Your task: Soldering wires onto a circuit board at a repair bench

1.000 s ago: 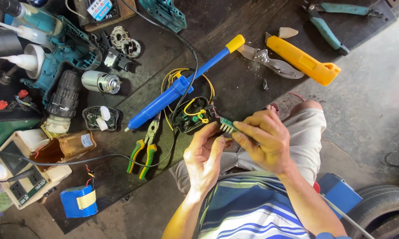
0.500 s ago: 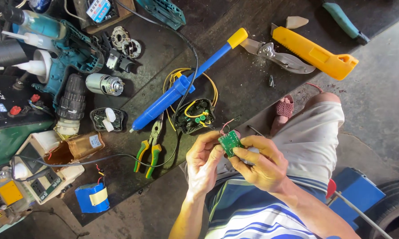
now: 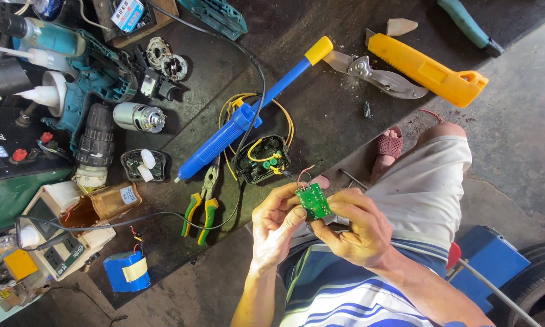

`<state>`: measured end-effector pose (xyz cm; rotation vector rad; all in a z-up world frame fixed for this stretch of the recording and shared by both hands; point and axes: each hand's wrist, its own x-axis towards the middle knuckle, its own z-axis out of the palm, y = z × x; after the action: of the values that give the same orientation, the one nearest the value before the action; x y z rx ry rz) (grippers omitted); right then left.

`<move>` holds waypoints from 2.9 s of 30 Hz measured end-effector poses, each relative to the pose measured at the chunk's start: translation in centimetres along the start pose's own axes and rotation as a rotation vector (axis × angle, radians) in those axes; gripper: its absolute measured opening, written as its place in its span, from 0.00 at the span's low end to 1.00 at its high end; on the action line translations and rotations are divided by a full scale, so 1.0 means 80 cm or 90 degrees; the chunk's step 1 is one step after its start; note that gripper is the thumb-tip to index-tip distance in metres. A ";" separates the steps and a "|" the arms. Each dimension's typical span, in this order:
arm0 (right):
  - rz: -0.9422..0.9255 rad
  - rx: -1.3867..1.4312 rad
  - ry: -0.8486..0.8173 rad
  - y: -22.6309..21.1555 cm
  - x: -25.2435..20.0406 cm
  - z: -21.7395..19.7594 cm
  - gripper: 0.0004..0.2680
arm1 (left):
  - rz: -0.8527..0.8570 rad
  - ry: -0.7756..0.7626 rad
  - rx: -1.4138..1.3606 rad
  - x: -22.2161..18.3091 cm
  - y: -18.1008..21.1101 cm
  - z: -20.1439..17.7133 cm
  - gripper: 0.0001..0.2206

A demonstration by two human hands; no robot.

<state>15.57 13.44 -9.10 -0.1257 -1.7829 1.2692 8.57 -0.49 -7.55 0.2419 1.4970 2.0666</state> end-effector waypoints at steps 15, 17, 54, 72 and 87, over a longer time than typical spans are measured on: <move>0.037 0.054 0.011 0.004 -0.014 0.001 0.23 | -0.044 -0.016 -0.012 -0.001 0.002 0.000 0.17; 0.040 0.054 0.010 0.005 -0.016 0.001 0.24 | -0.049 -0.019 -0.001 0.001 0.009 0.005 0.17; 0.012 -0.301 -0.085 0.039 0.071 0.002 0.12 | 0.068 0.044 0.302 -0.031 0.036 0.008 0.10; 0.071 -0.241 -0.106 0.028 0.144 -0.038 0.02 | 0.341 0.300 0.520 -0.092 0.099 -0.056 0.07; -0.218 -0.324 -0.463 0.017 0.266 0.075 0.04 | 0.346 0.333 0.781 -0.106 0.096 -0.126 0.14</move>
<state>-1.52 21.47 2.49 0.3914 -2.5860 0.6151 8.29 -14.88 -2.61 0.6404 3.1663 1.2622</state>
